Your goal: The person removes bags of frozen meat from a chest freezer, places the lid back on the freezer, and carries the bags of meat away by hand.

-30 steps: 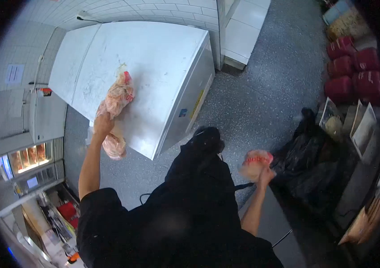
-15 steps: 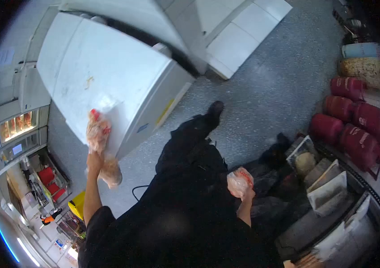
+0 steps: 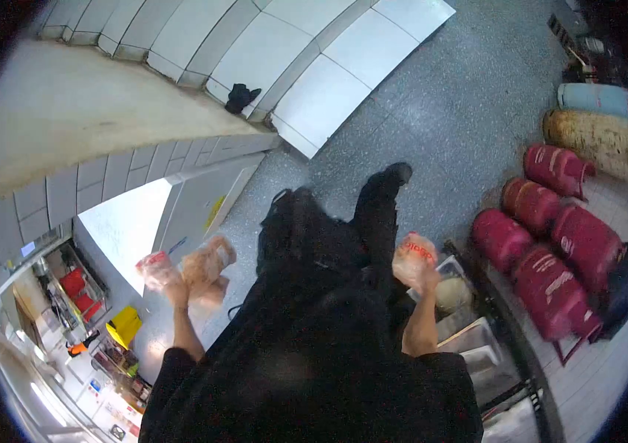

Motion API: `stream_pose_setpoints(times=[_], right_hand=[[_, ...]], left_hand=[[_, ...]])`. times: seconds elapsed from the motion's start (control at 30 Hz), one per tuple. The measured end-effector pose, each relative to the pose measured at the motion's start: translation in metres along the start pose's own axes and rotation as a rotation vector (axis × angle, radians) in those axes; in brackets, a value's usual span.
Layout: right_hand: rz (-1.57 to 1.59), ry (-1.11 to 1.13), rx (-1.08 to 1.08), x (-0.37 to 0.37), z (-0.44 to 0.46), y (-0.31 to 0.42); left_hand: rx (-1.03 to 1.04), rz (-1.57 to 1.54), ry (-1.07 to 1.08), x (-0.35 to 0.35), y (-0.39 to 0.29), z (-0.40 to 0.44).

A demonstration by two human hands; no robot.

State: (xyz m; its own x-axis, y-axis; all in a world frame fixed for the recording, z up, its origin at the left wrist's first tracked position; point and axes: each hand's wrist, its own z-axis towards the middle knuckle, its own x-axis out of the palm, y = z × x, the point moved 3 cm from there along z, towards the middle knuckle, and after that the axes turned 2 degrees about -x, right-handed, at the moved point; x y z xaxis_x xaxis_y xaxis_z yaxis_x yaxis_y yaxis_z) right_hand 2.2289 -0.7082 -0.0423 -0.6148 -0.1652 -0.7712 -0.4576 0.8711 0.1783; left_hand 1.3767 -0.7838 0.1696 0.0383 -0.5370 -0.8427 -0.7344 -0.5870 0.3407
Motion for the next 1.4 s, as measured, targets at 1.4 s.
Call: stream_pose_setpoints(times=[1.4], right_hand=[[0.077,-0.152,0.185,-0.646,1.03,0.635]], left_hand=[[0.185,-0.275,0.26,-0.616,-1.555,0.196]])
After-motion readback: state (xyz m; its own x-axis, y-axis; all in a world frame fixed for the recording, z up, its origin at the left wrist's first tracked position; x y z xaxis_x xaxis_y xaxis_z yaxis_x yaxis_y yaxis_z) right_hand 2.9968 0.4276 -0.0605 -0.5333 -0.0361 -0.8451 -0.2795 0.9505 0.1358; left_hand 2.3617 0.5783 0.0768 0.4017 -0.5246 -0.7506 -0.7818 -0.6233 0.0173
